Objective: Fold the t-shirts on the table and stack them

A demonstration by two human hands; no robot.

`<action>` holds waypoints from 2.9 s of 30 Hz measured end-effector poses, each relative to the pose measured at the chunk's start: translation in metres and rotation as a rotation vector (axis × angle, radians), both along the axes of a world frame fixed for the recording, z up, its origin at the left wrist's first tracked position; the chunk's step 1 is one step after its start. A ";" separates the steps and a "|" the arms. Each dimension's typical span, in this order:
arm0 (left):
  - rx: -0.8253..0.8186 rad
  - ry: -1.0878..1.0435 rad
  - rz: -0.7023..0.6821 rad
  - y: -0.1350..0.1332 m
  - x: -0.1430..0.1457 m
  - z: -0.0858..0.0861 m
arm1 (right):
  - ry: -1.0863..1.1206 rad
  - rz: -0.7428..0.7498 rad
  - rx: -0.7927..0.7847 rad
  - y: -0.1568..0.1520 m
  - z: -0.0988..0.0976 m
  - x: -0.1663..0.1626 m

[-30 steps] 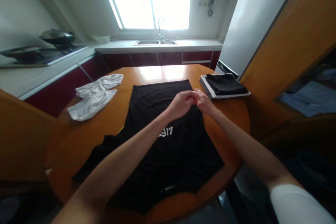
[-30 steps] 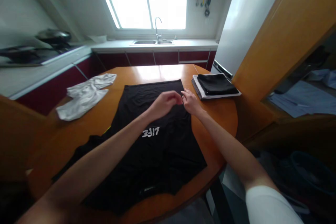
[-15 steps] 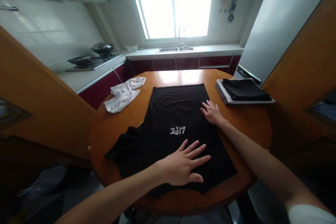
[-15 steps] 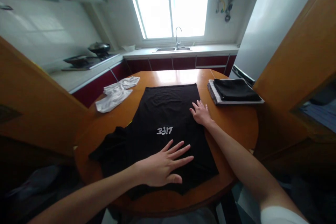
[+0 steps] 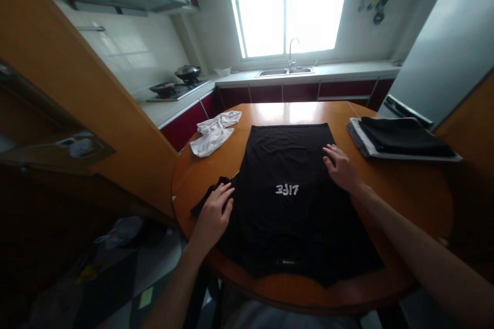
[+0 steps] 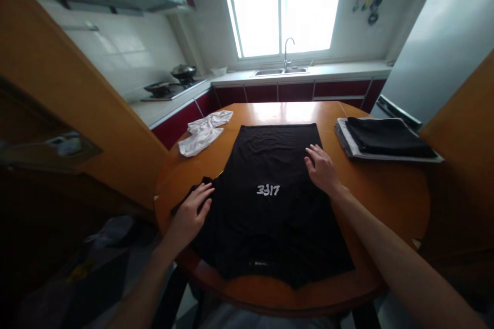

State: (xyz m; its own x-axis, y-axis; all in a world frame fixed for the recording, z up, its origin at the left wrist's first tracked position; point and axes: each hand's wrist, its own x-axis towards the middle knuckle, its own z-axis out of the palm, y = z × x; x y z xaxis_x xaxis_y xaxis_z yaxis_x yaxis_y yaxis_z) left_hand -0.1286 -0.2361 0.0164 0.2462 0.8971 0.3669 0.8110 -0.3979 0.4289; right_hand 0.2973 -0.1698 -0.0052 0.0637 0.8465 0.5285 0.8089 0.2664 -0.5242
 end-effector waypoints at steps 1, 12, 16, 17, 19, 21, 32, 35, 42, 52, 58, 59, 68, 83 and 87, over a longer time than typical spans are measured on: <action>-0.008 0.008 -0.045 -0.007 0.004 -0.002 | -0.044 0.097 -0.009 -0.009 0.005 -0.014; -0.131 0.117 -0.288 -0.034 0.040 0.004 | -0.423 0.639 -0.319 -0.063 0.000 -0.086; -0.140 0.160 -0.318 -0.031 0.047 0.008 | -0.422 0.586 -0.329 -0.062 0.004 -0.085; -0.145 0.176 -0.342 -0.028 0.051 0.010 | -0.425 0.576 -0.334 -0.062 0.004 -0.086; -0.153 0.211 -0.405 -0.022 0.062 0.014 | -0.429 0.567 -0.346 -0.063 0.004 -0.087; -0.152 0.239 -0.466 -0.014 0.074 0.015 | -0.429 0.555 -0.350 -0.062 0.003 -0.087; -0.140 0.197 -0.602 -0.018 0.085 0.019 | -0.400 0.607 -0.365 -0.059 0.006 -0.079; -0.163 0.209 -0.734 -0.049 0.082 0.029 | -0.419 0.607 -0.362 -0.058 0.007 -0.078; -0.220 0.281 -0.807 -0.105 0.077 0.022 | -0.433 0.463 -0.309 -0.052 0.005 -0.077; -0.276 0.211 -0.853 -0.111 0.074 0.022 | -0.463 0.421 -0.362 -0.049 0.003 -0.074; -0.314 0.096 -0.911 -0.098 0.068 0.030 | -0.461 0.414 -0.340 -0.048 0.005 -0.073; -0.305 0.088 -0.877 -0.093 0.068 0.032 | -0.452 0.419 -0.331 -0.048 0.006 -0.073; -0.164 0.386 -0.512 -0.042 0.067 -0.005 | -0.475 0.626 -0.360 -0.059 0.005 -0.079; -0.203 0.316 -0.453 -0.052 0.066 -0.001 | -0.408 0.678 -0.288 -0.060 0.006 -0.081; -0.164 0.279 -0.314 -0.042 0.058 -0.001 | -0.376 0.732 -0.282 -0.063 0.011 -0.085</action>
State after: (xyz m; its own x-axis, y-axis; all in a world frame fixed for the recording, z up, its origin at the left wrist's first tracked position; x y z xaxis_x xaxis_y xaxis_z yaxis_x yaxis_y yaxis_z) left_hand -0.0706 -0.2784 0.0155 0.5850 0.8040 0.1070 0.7554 -0.5881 0.2891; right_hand 0.2127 -0.2327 0.0056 -0.6848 0.7087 0.1696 0.6177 0.6880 -0.3809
